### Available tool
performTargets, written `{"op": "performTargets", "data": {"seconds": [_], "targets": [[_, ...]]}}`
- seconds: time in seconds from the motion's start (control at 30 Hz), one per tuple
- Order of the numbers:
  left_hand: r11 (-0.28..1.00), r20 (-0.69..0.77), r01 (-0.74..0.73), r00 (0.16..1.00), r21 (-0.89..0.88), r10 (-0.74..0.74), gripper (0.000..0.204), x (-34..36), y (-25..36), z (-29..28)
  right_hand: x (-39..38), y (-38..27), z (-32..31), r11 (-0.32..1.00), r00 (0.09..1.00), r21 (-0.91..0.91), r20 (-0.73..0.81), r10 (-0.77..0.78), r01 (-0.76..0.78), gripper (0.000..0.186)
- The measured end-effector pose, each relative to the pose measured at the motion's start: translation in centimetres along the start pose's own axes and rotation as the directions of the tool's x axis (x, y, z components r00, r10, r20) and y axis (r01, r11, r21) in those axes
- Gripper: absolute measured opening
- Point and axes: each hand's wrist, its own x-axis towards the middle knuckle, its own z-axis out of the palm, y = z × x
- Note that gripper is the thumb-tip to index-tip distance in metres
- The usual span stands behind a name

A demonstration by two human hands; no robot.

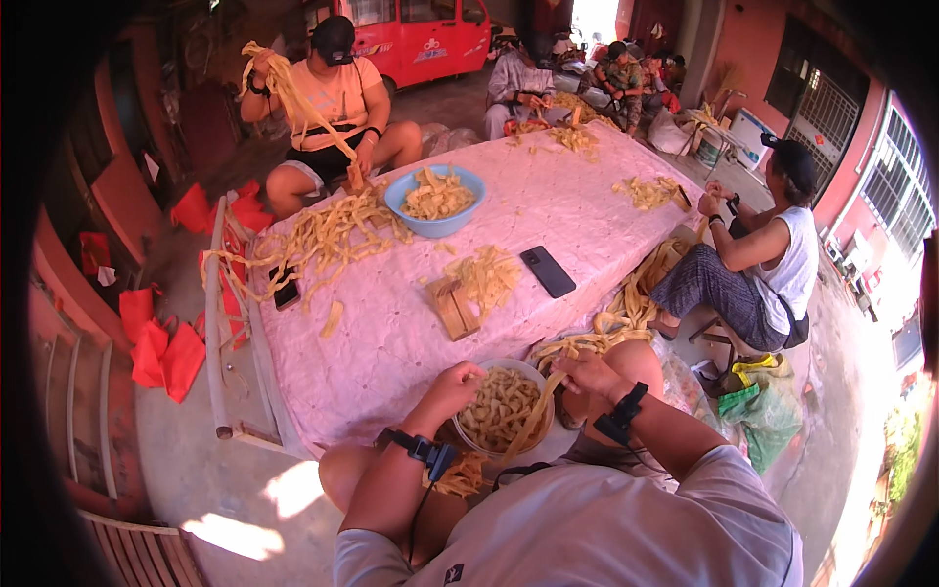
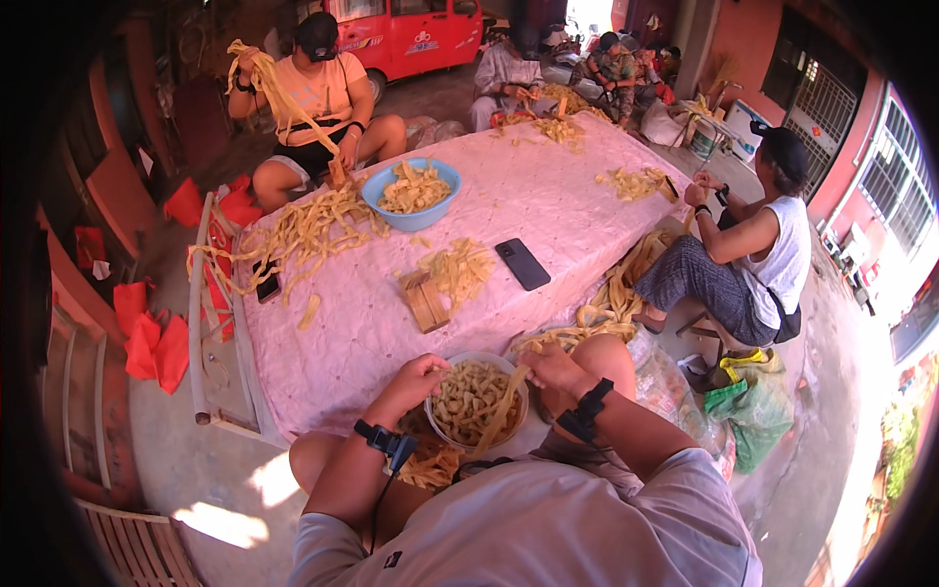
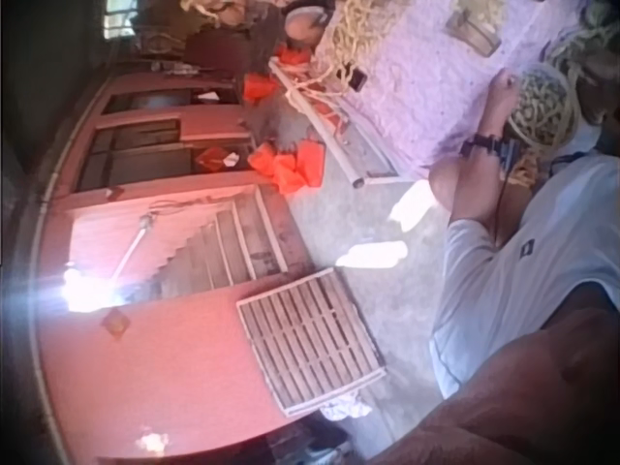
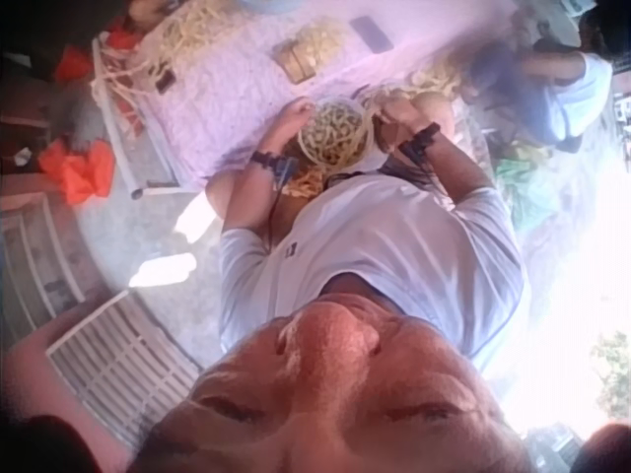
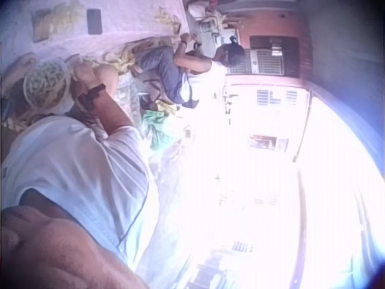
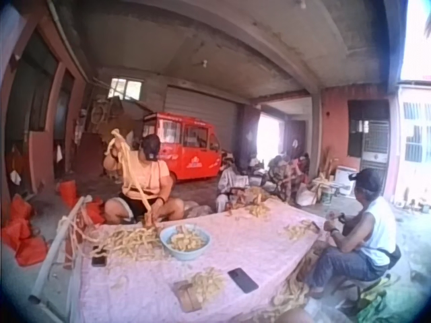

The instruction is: The person separates and prepares thin yellow strips of banana by hand, picking them from a wooden bowl and placing them onto a pile on a table.

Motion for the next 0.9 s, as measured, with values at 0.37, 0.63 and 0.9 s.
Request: {"op": "performTargets", "data": {"seconds": [0.37, 0.63, 0.9], "targets": [[0.972, -0.033, -0.089, 0.995, 0.216, 0.098, 0.025, 1.1, -1.0, 0.7, -2.1, -6.6, 2.5, 0.97, 0.965, 0.096, 0.12, -0.235, 0.224, 0.012], [0.983, 0.03, -0.048, 0.999, 0.179, 0.044, 0.032, 0.2, 2.3, 1.3, -1.7, -8.7, 4.7, 0.964, 0.958, 0.029, 0.103, -0.266, 0.264, 0.009], [0.839, 0.114, -0.084, 0.979, -0.538, 0.171, 0.018, -0.9, 4.7, 1.2, -0.5, -8.8, 5.5, 0.953, 0.947, 0.044, 0.107, -0.304, 0.301, 0.007]]}}
